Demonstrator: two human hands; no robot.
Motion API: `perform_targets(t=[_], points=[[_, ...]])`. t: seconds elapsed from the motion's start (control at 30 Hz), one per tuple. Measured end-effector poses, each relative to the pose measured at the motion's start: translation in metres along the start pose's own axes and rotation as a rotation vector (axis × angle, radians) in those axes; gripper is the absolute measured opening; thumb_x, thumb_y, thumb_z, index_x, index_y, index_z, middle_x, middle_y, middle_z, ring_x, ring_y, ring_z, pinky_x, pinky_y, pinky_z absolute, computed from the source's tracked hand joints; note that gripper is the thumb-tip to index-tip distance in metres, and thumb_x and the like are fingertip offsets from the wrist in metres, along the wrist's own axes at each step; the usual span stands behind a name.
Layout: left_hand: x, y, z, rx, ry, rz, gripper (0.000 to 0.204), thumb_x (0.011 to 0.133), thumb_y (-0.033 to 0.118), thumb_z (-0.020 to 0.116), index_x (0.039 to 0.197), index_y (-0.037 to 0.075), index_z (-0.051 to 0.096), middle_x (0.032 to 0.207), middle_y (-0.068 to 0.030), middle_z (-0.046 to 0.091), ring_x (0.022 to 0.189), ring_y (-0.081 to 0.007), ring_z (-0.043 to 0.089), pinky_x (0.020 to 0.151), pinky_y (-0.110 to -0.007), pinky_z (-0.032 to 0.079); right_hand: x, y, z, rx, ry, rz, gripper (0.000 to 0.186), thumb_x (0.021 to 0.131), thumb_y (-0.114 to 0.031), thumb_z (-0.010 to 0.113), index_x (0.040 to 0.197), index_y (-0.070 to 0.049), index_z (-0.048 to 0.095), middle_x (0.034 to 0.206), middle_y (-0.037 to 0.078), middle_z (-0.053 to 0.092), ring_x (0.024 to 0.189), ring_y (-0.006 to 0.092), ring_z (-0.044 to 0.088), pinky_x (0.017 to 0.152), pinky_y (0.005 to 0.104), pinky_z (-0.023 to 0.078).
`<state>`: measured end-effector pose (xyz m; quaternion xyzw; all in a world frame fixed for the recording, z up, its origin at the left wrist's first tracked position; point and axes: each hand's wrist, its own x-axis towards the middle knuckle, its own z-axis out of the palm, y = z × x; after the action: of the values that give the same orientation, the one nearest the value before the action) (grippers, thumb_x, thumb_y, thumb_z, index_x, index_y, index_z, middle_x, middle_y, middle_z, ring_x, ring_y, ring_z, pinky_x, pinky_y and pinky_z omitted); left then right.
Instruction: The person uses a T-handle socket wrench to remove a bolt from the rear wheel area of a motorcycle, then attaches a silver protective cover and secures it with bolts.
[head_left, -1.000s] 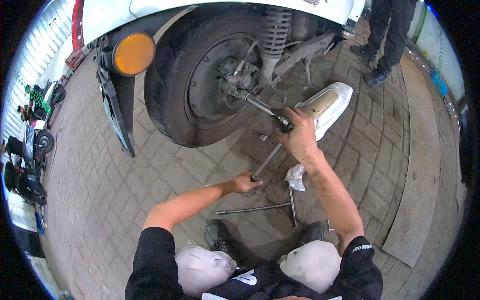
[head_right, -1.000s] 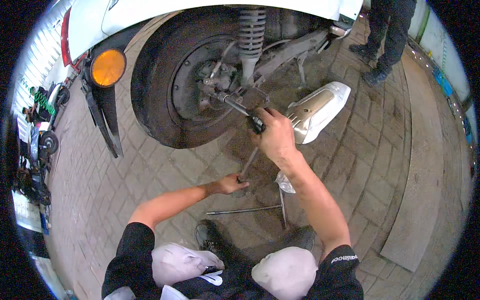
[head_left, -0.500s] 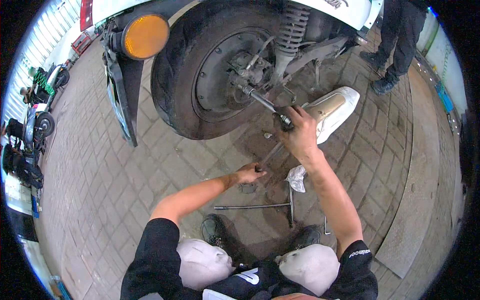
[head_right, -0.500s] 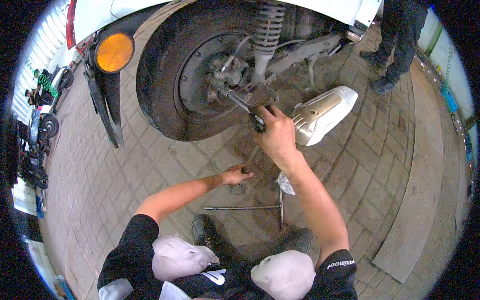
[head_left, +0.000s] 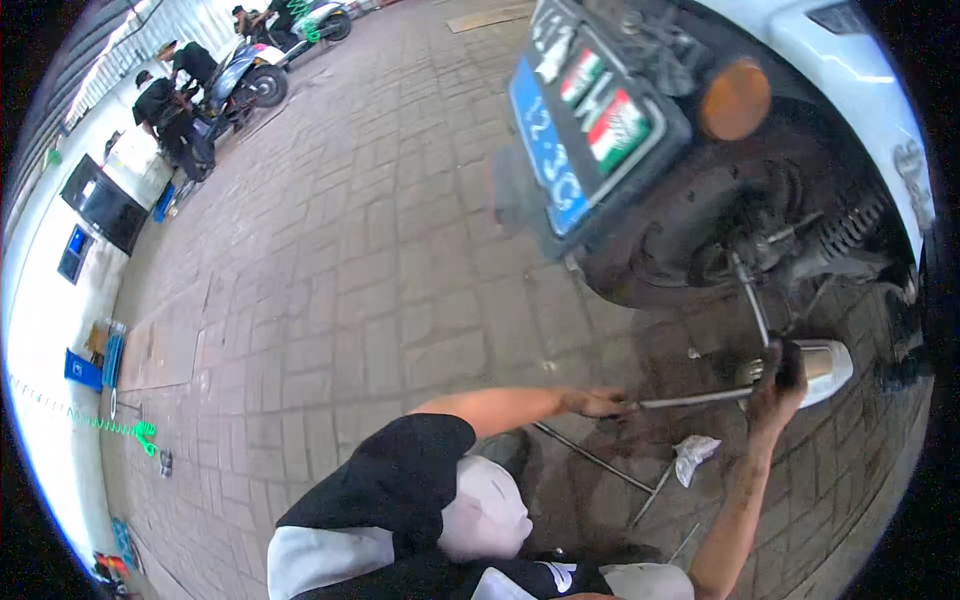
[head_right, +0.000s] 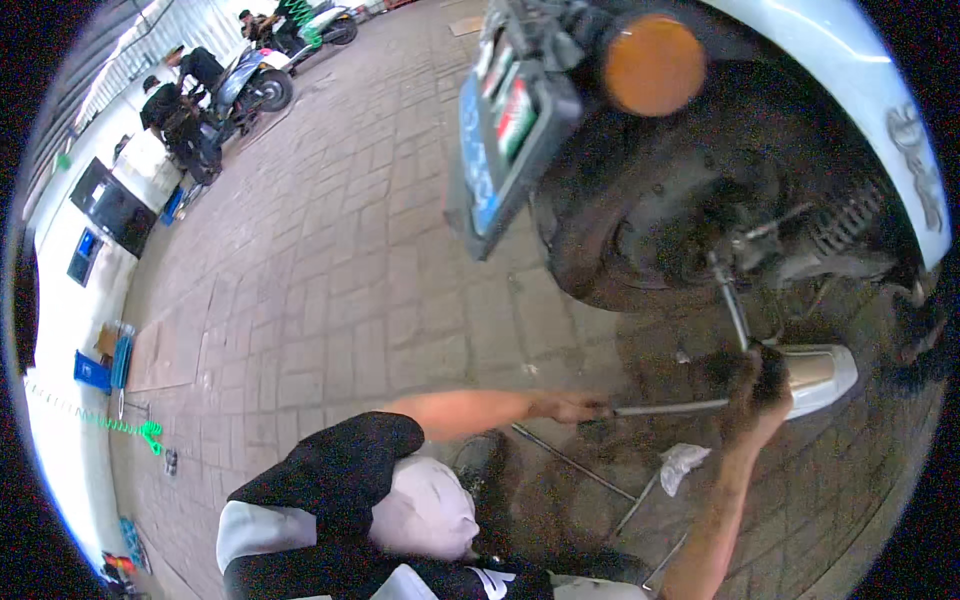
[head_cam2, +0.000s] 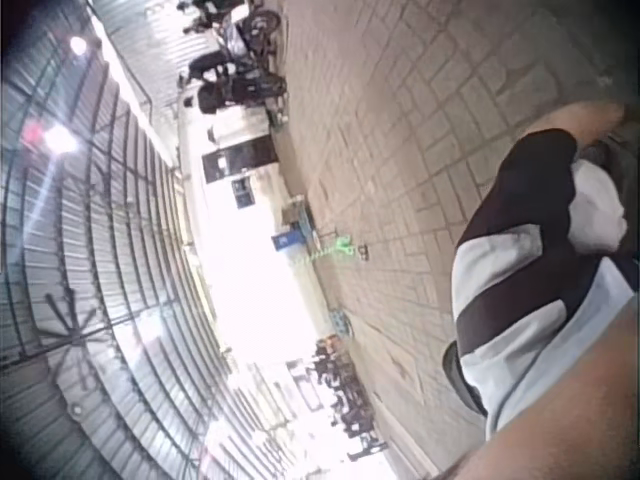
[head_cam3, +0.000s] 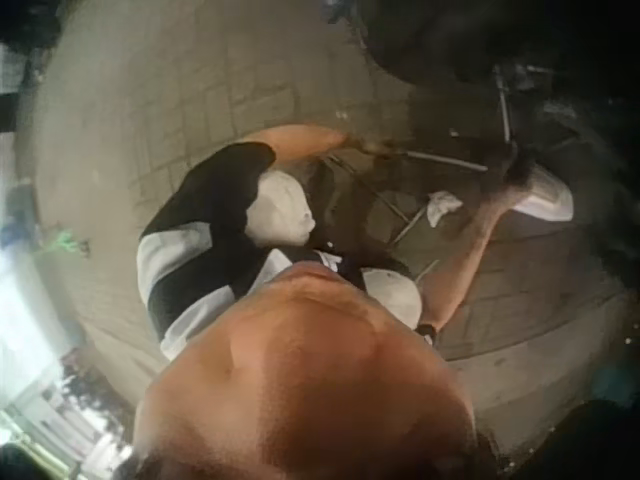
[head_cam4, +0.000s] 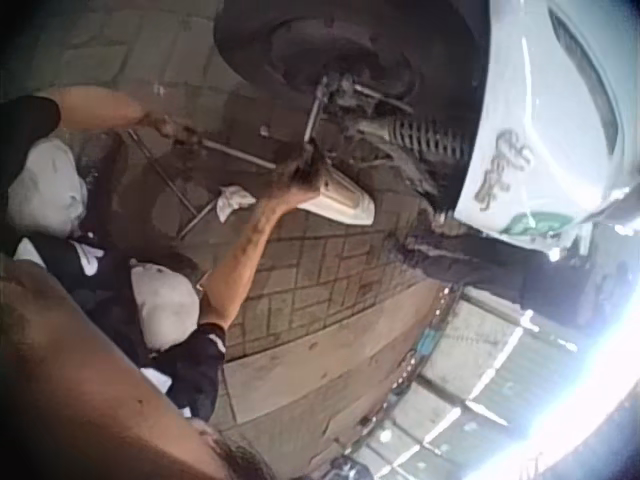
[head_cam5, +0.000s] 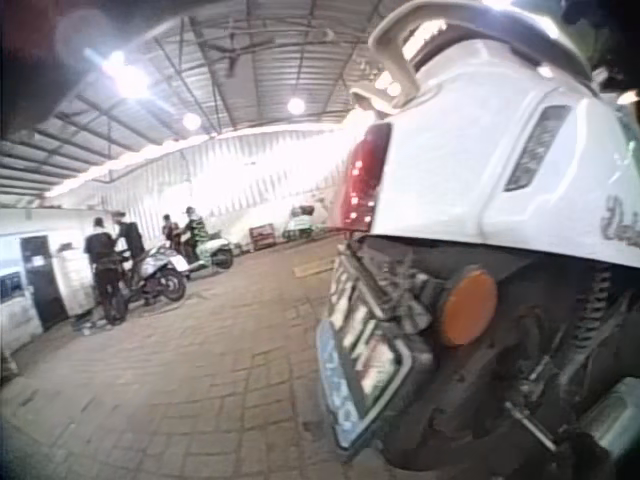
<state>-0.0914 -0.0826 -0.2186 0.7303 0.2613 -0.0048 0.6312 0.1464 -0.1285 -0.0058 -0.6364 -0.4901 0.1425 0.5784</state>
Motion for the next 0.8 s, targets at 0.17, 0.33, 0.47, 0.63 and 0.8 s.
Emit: perform_targets(t=[0.17,0.33,0.47,0.63,0.8], points=[[-0.022,0.039,0.016,-0.006,0.129,-0.137,0.058,0.085,0.054,0.039,0.111,0.004,0.052,0.11,-0.0157,0.052,0.103,-0.0277,0.049,0.086,-0.038,0.038,-0.002,-0.008,0.003,-0.227,0.031,-0.189,0.028,0.091,-0.023,0.044,0.097,0.001,0.057,0.077,0.009,0.059,0.069,0.0157,0.05,0.06,0.0304,0.042],[-0.035,0.078,0.004,0.049,0.074,-0.232,0.056,0.084,0.054,0.04,0.106,0.003,0.054,0.104,-0.0164,0.054,0.097,-0.0285,0.051,0.082,-0.039,0.039,0.005,-0.005,-0.02,-0.3,-0.042,-0.113,0.03,0.091,-0.024,0.043,0.097,0.002,0.057,0.077,0.007,0.059,0.064,0.0131,0.049,0.055,0.0296,0.039],[-0.059,0.061,-0.002,0.021,-0.045,-0.214,0.06,0.084,0.056,0.038,0.105,0.002,0.053,0.102,-0.0183,0.057,0.097,-0.0292,0.052,0.08,-0.04,0.039,0.004,0.003,-0.011,-0.133,-0.018,-0.115,0.031,0.09,-0.027,0.045,0.097,0.001,0.057,0.079,0.005,0.059,0.066,0.0122,0.049,0.056,0.0281,0.038],[-0.074,0.073,-0.004,0.064,0.006,-0.305,0.066,0.08,0.063,0.037,0.096,0.002,0.058,0.093,-0.0196,0.059,0.09,-0.0301,0.054,0.076,-0.04,0.041,0.002,-0.007,-0.014,-0.166,-0.058,-0.047,0.03,0.09,-0.026,0.045,0.101,-0.001,0.058,0.083,0.005,0.06,0.071,0.0132,0.051,0.061,0.0278,0.04],[-0.071,0.063,0.003,-0.02,0.132,-0.088,0.062,0.079,0.064,0.04,0.096,0.009,0.063,0.087,-0.0156,0.062,0.082,-0.0296,0.056,0.072,-0.039,0.043,0.003,-0.016,-0.018,-0.039,0.051,0.117,0.03,0.088,-0.025,0.051,0.101,0.0,0.059,0.089,0.007,0.06,0.075,0.0143,0.054,0.063,0.0267,0.044]])
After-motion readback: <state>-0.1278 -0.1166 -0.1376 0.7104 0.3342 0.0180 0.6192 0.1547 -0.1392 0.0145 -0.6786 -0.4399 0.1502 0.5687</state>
